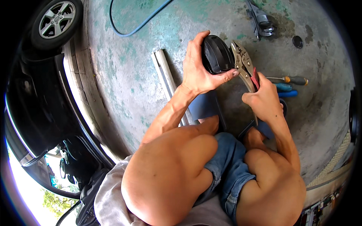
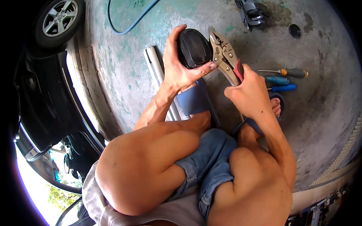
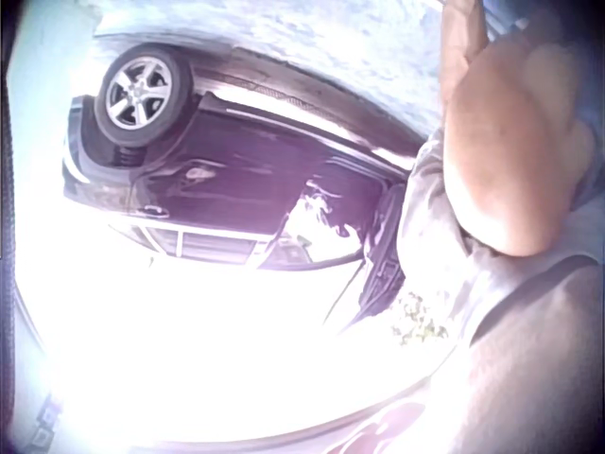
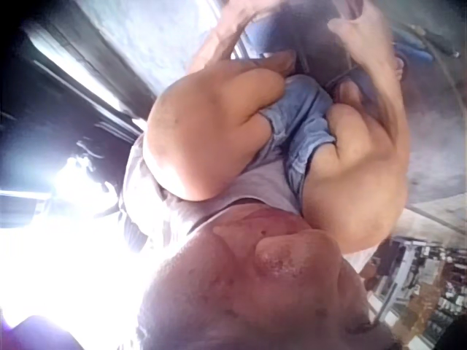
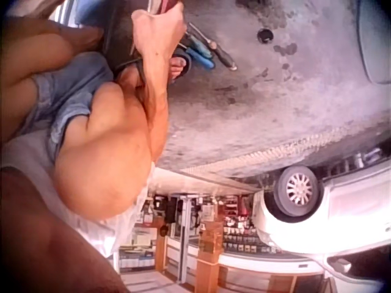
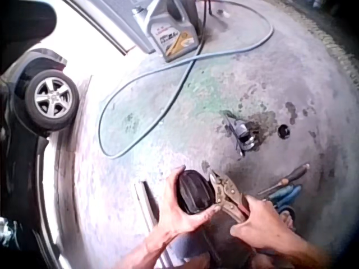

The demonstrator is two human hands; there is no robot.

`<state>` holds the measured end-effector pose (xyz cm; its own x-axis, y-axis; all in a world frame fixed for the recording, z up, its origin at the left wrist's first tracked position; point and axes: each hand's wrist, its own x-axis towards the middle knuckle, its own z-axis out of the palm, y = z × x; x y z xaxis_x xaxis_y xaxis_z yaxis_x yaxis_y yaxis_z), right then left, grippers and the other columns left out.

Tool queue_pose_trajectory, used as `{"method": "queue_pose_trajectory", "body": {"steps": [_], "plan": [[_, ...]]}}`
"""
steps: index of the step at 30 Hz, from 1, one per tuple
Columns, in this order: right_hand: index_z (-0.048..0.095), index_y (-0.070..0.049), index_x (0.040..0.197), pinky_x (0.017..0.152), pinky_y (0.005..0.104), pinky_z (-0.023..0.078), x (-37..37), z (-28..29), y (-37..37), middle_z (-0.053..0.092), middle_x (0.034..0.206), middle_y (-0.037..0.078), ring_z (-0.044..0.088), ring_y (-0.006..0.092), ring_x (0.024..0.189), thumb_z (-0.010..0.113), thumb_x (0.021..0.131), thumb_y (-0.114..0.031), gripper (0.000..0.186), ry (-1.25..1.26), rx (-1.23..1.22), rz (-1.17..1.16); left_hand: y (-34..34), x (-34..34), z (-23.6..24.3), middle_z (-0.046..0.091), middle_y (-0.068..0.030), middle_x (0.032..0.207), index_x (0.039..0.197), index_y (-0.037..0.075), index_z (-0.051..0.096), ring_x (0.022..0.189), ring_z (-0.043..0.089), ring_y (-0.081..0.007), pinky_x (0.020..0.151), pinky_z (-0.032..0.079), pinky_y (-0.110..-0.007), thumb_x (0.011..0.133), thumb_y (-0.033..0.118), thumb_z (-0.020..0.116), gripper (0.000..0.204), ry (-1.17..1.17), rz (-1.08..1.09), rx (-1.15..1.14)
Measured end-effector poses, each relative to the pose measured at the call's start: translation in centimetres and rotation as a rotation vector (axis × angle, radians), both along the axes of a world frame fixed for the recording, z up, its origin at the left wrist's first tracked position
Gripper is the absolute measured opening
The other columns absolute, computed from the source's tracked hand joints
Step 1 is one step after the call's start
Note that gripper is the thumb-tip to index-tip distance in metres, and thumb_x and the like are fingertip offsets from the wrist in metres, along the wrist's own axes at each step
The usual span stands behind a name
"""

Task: The person holds a plastic automotive housing component on their lap and uses locking pliers to grip, twist, and pull internal mechanical elements and metal fastners to disassemble or repair the device.

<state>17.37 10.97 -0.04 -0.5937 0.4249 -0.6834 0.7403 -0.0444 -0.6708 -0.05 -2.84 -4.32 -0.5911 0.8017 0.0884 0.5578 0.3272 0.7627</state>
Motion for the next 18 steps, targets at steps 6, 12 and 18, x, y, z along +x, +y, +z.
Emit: {"method": "queue_pose_trajectory", "body": {"steps": [6,12,18], "plan": [[0.055,0.005,0.093,0.070,0.0467,0.051,0.4,0.9,0.1,0.063,0.075,0.029,0.062,0.0520,0.077,0.065,0.068,-0.008,0.030,-0.007,0.077,0.076,-0.6,-3.0,0.0,0.066,-0.0128,0.122,0.140,-0.001,0.049,0.112,0.065,-0.0250,0.103,0.050,-0.038,0.051,0.036,0.102,0.110,-0.537,-0.051,0.057],[0.054,0.005,0.096,0.067,0.0479,0.050,1.9,0.1,1.0,0.061,0.073,0.030,0.061,0.0527,0.075,0.065,0.068,-0.002,0.031,0.120,0.163,0.193,-0.6,-3.9,1.0,0.064,-0.0094,0.123,0.139,0.000,0.050,0.117,0.060,-0.0201,0.107,0.045,-0.036,0.048,0.027,0.105,0.110,-0.655,-0.212,0.079],[0.055,0.005,0.095,0.070,0.0463,0.050,0.8,0.0,0.3,0.061,0.075,0.028,0.062,0.0478,0.074,0.066,0.069,-0.007,0.030,0.095,0.050,0.077,-0.1,-0.8,2.7,0.062,-0.0132,0.126,0.142,0.001,0.044,0.115,0.062,-0.0228,0.101,0.051,-0.038,0.048,0.044,0.104,0.119,-0.153,-0.045,-0.083]]}}
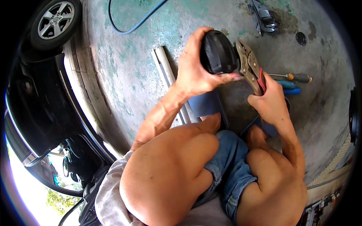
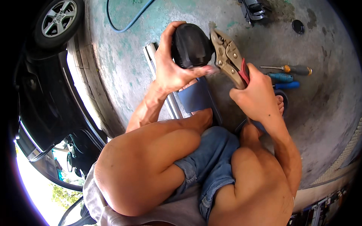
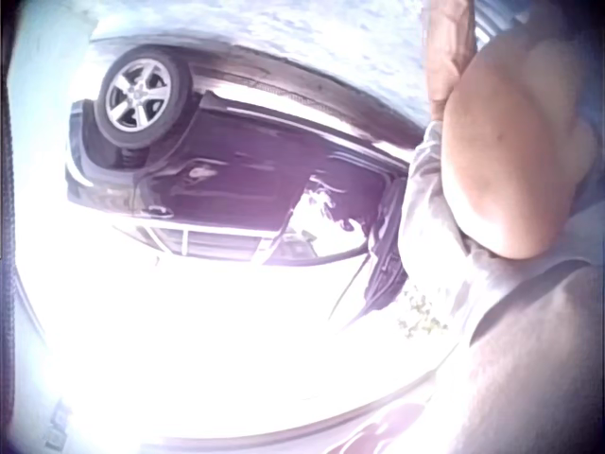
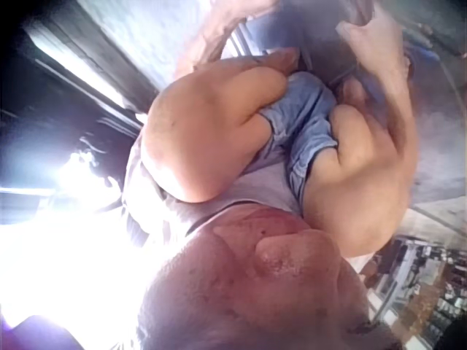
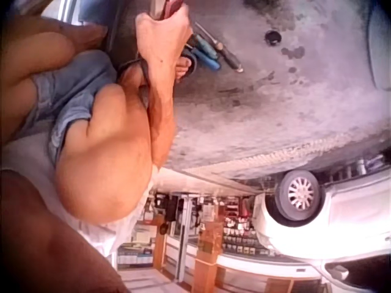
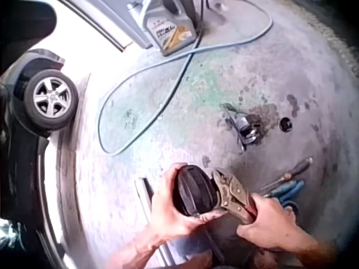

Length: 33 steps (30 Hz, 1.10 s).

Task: The person holds a plastic automotive housing component on their lap and uses locking pliers to grip, twist, and pull internal mechanical elements and metal fastners to disassemble or repair the device.

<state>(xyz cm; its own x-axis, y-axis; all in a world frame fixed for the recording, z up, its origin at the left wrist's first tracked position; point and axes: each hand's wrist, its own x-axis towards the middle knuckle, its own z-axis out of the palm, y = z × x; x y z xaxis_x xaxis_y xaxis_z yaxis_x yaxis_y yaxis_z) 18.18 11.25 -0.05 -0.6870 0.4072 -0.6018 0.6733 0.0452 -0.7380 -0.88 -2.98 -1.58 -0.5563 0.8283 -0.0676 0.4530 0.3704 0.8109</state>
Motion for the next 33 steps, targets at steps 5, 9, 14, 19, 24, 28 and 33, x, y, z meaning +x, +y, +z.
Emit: {"method": "queue_pose_trajectory", "body": {"steps": [5,9,14,19,24,28,33], "plan": [[0.056,0.006,0.096,0.072,0.0439,0.050,-0.5,0.1,0.5,0.061,0.076,0.027,0.060,0.0453,0.072,0.065,0.070,-0.009,0.031,-0.052,-0.047,-0.062,0.9,0.4,-0.6,0.064,-0.0133,0.119,0.141,0.001,0.045,0.111,0.063,-0.0242,0.100,0.052,-0.039,0.051,0.039,0.103,0.114,0.087,0.031,0.025],[0.056,0.006,0.097,0.069,0.0435,0.049,-0.1,0.6,0.9,0.059,0.074,0.027,0.053,0.0502,0.071,0.064,0.070,-0.005,0.030,-0.035,0.012,0.043,0.5,-2.2,0.0,0.064,-0.0116,0.125,0.142,0.004,0.049,0.118,0.061,-0.0219,0.106,0.049,-0.036,0.049,0.025,0.104,0.110,-0.430,0.019,0.056],[0.056,0.005,0.098,0.068,0.0432,0.049,0.7,-0.2,1.4,0.059,0.073,0.026,0.052,0.0470,0.068,0.065,0.070,-0.006,0.032,0.076,0.081,0.049,1.1,-3.7,-0.1,0.065,-0.0099,0.121,0.141,0.002,0.049,0.114,0.063,-0.0204,0.104,0.050,-0.036,0.054,0.023,0.103,0.104,-0.450,-0.201,0.127],[0.057,0.004,0.097,0.068,0.0416,0.048,0.5,-0.7,0.1,0.060,0.074,0.021,0.055,0.0336,0.066,0.066,0.071,-0.010,0.031,0.044,-0.043,-0.080,1.5,-0.6,1.0,0.063,-0.0132,0.125,0.141,0.001,0.049,0.114,0.063,-0.0252,0.100,0.051,-0.038,0.046,0.044,0.103,0.118,-0.143,-0.020,0.036],[0.054,0.005,0.094,0.067,0.0411,0.047,0.1,-0.2,0.1,0.057,0.071,0.020,0.049,0.0315,0.064,0.065,0.071,-0.010,0.029,-0.044,-0.132,-0.111,1.5,1.0,0.8,0.063,-0.0144,0.120,0.140,0.002,0.048,0.111,0.064,-0.0254,0.099,0.053,-0.039,0.051,0.042,0.103,0.112,0.120,0.026,-0.022],[0.053,0.004,0.095,0.067,0.0441,0.047,0.6,-0.2,0.4,0.058,0.073,0.025,0.051,0.0417,0.066,0.065,0.070,-0.009,0.030,-0.022,-0.062,-0.059,0.5,-1.9,0.5,0.064,-0.0121,0.127,0.139,0.001,0.051,0.116,0.063,-0.0222,0.104,0.050,-0.035,0.050,0.034,0.104,0.109,-0.418,0.018,0.026],[0.055,0.005,0.098,0.066,0.0434,0.048,1.2,-0.6,0.9,0.059,0.073,0.027,0.055,0.0494,0.070,0.066,0.070,-0.005,0.032,0.058,0.074,0.090,0.5,-3.5,0.5,0.064,-0.0091,0.122,0.141,0.003,0.049,0.114,0.063,-0.0214,0.104,0.050,-0.035,0.053,0.025,0.103,0.106,-0.545,-0.141,0.106]]}}
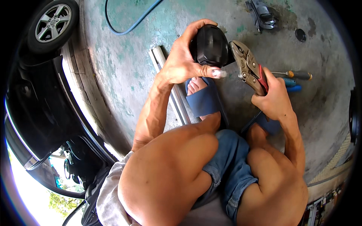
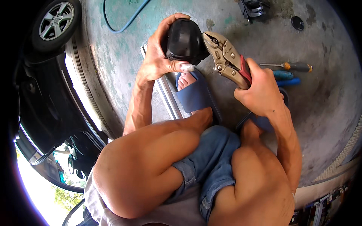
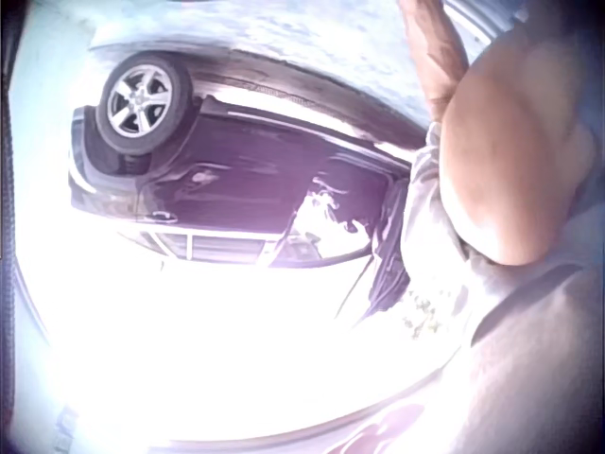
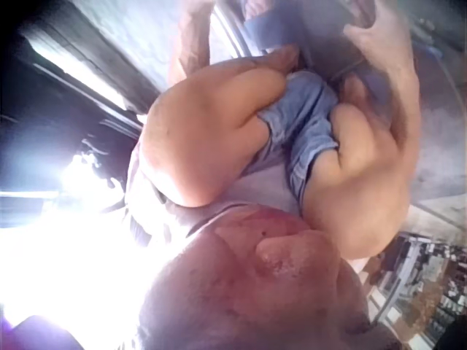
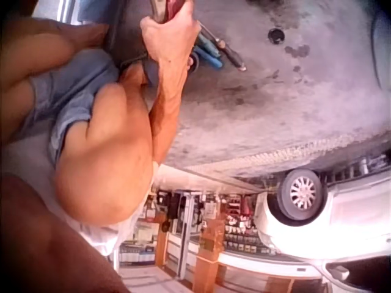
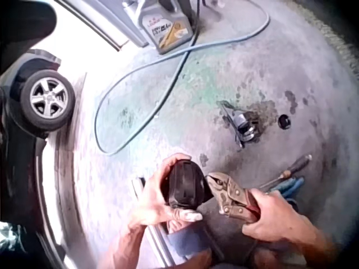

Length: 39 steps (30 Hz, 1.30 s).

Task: The person holds a plastic automotive housing component on their lap and uses locking pliers to grip, twist, and pull internal mechanical elements and metal fastners to disassemble or repair the device.

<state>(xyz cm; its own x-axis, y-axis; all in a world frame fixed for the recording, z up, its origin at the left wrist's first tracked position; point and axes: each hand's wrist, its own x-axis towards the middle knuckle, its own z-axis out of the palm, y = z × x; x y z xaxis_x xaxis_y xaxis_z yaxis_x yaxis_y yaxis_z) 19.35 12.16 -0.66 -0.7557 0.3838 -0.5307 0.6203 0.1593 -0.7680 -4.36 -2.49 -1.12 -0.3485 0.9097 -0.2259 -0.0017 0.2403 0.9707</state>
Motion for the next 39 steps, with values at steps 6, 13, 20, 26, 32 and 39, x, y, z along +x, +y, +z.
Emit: {"method": "queue_pose_trajectory", "body": {"steps": [6,13,20,26,32,39], "plan": [[0.057,0.004,0.098,0.067,0.0405,0.048,-0.5,-0.2,-1.0,0.058,0.071,0.021,0.053,0.0345,0.063,0.067,0.071,-0.008,0.032,0.020,-0.085,-0.143,0.9,2.3,0.8,0.063,-0.0127,0.122,0.142,0.002,0.048,0.113,0.063,-0.0238,0.103,0.051,-0.038,0.049,0.041,0.103,0.115,0.369,0.078,-0.042],[0.059,0.003,0.097,0.070,0.0390,0.049,-0.5,-0.3,-1.7,0.061,0.075,0.018,0.054,0.0280,0.067,0.066,0.071,-0.011,0.031,-0.102,-0.189,-0.209,0.8,4.6,-0.3,0.062,-0.0147,0.117,0.141,0.004,0.048,0.110,0.063,-0.0292,0.098,0.052,-0.041,0.049,0.045,0.102,0.114,0.615,0.141,-0.167],[0.052,0.004,0.094,0.064,0.0453,0.048,0.0,0.4,-0.8,0.060,0.070,0.026,0.059,0.0495,0.069,0.066,0.069,-0.002,0.030,0.079,0.102,-0.001,-0.6,-0.7,-0.4,0.065,-0.0107,0.123,0.142,0.002,0.050,0.116,0.063,-0.0228,0.105,0.050,-0.036,0.048,0.028,0.104,0.111,-0.055,0.021,-0.020],[0.055,0.004,0.098,0.066,0.0424,0.049,-0.4,0.0,0.1,0.060,0.071,0.024,0.058,0.0435,0.066,0.066,0.071,-0.003,0.030,0.079,0.054,-0.060,0.6,0.4,0.3,0.062,-0.0104,0.126,0.144,0.007,0.046,0.118,0.062,-0.0230,0.103,0.052,-0.038,0.046,0.036,0.104,0.118,0.072,0.051,0.014],[0.058,0.003,0.096,0.067,0.0376,0.049,-1.2,-0.1,-2.4,0.058,0.071,0.015,0.051,0.0236,0.064,0.070,0.071,-0.012,0.031,-0.023,-0.203,-0.290,1.2,3.0,0.4,0.064,-0.0135,0.116,0.142,0.004,0.046,0.108,0.065,-0.0252,0.095,0.054,-0.039,0.050,0.043,0.102,0.115,0.688,0.074,-0.002],[0.056,0.004,0.100,0.069,0.0440,0.051,-1.3,0.6,-1.1,0.062,0.074,0.026,0.059,0.0476,0.070,0.067,0.071,-0.008,0.033,-0.087,-0.099,-0.156,-0.1,0.4,-1.1,0.063,-0.0105,0.126,0.141,0.003,0.049,0.117,0.062,-0.0219,0.105,0.050,-0.038,0.048,0.032,0.104,0.112,-0.016,0.123,-0.014]]}}
